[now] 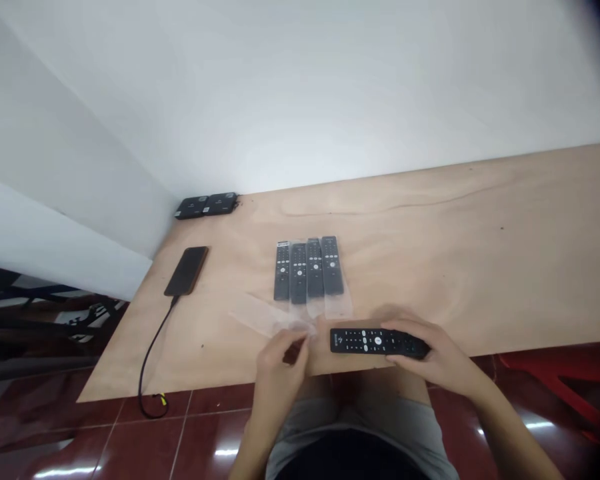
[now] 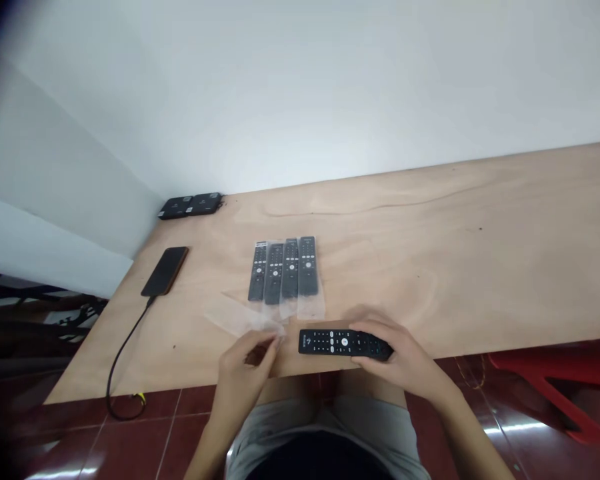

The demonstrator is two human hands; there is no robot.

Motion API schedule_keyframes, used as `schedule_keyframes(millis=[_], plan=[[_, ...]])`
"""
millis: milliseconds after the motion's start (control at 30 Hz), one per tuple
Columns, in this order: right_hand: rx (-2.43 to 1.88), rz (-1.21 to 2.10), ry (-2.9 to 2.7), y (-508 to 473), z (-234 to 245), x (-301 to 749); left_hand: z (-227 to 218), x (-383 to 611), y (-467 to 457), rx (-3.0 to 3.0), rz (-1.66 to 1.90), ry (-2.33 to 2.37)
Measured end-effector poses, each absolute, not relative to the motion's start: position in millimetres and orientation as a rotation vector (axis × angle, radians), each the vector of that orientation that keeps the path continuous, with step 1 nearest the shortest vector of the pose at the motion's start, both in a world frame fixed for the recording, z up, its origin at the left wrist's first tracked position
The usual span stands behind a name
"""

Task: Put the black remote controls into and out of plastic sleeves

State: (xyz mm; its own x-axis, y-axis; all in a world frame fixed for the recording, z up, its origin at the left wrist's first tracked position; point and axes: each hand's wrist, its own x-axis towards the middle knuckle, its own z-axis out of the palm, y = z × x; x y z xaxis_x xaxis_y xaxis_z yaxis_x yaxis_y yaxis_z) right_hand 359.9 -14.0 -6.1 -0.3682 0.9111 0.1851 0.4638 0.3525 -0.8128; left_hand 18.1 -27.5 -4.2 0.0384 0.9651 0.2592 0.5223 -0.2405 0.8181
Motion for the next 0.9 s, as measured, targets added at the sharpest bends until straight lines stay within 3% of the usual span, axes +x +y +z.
schedule_keyframes(millis=[500, 900], plan=[[-1.201, 0.859, -2.024, -10, -16, 349, -4, 52, -26, 1.707, 1.126, 1.464], [-1.251, 0.794, -2.124, -8, -3, 333, 17, -6, -6, 2.406, 0.639, 1.132]])
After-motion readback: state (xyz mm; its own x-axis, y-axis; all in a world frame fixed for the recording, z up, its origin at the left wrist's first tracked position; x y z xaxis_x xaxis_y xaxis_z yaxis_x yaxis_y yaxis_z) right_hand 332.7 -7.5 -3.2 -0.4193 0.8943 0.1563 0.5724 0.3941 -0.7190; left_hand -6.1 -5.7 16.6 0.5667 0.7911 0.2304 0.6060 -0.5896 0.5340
